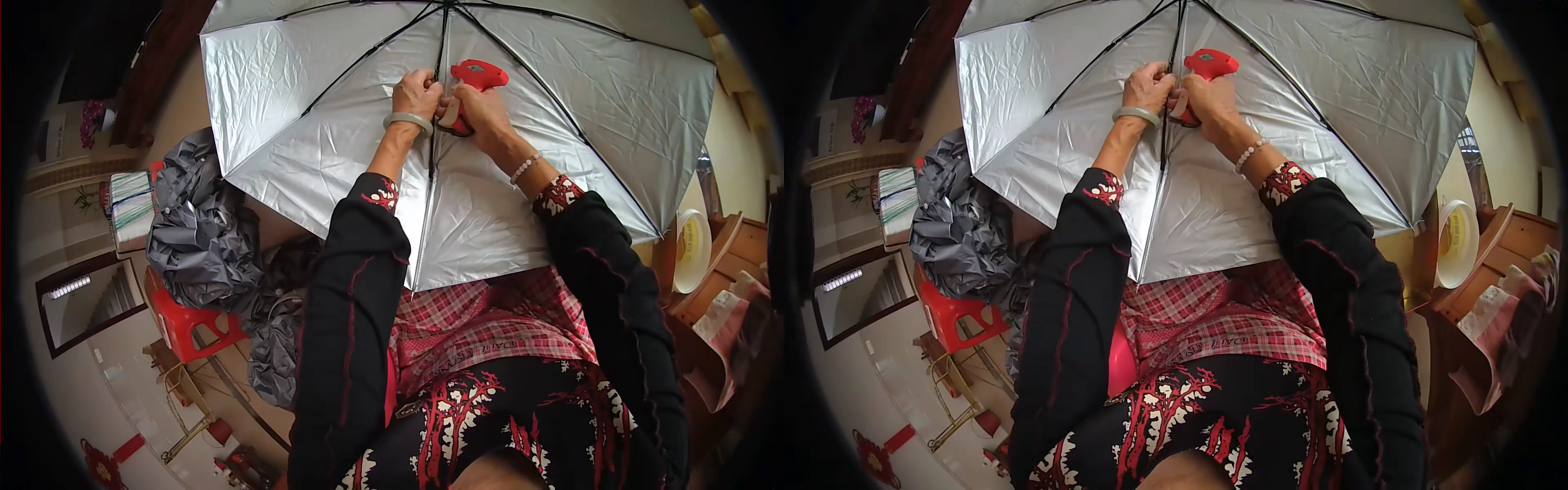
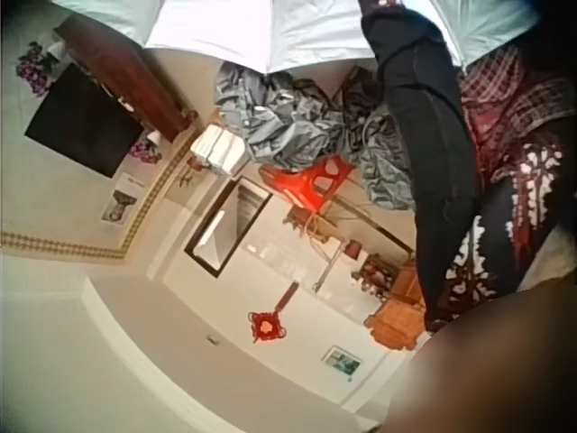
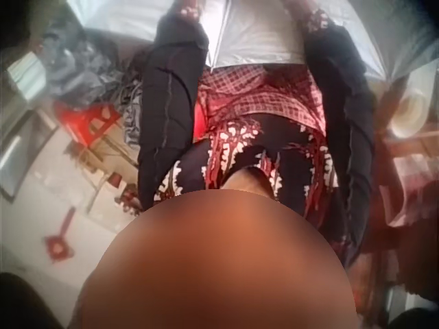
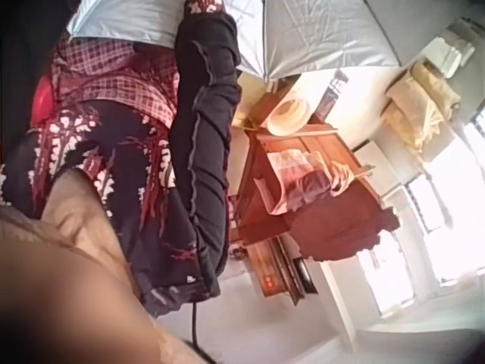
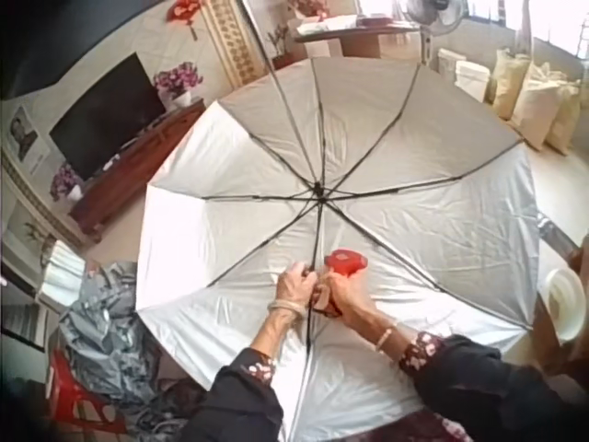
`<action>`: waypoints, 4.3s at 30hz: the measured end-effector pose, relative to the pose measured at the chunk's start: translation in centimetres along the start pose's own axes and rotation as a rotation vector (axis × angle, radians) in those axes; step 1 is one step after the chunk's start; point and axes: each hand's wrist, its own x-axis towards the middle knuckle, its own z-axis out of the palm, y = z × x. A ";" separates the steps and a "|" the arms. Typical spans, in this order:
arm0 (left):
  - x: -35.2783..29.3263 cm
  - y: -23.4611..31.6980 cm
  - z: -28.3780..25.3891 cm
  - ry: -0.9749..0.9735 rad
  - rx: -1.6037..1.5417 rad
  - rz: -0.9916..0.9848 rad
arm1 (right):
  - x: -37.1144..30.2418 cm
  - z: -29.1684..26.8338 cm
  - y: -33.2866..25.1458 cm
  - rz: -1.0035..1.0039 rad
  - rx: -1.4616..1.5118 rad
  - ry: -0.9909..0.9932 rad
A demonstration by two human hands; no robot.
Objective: Assembling or repairing silver-lined umbrellas by attaching components using hand tools.
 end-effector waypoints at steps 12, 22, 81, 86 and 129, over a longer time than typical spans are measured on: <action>0.6 -0.9 1.6 0.139 0.012 0.073 | -0.2 -3.1 -2.3 0.198 0.277 -0.321; 0.1 -0.6 1.9 0.214 -0.003 0.125 | 0.6 -4.0 -2.9 0.247 0.171 -0.406; -0.4 -0.9 0.8 0.183 0.060 0.126 | -2.1 -0.8 -2.7 0.176 0.094 -0.236; -0.1 -0.5 1.3 0.187 0.064 0.149 | -0.6 -3.7 -3.1 0.246 0.193 -0.379; 3.1 -2.0 -5.0 0.071 0.703 0.226 | -0.6 -5.2 -7.0 0.023 -0.058 -0.198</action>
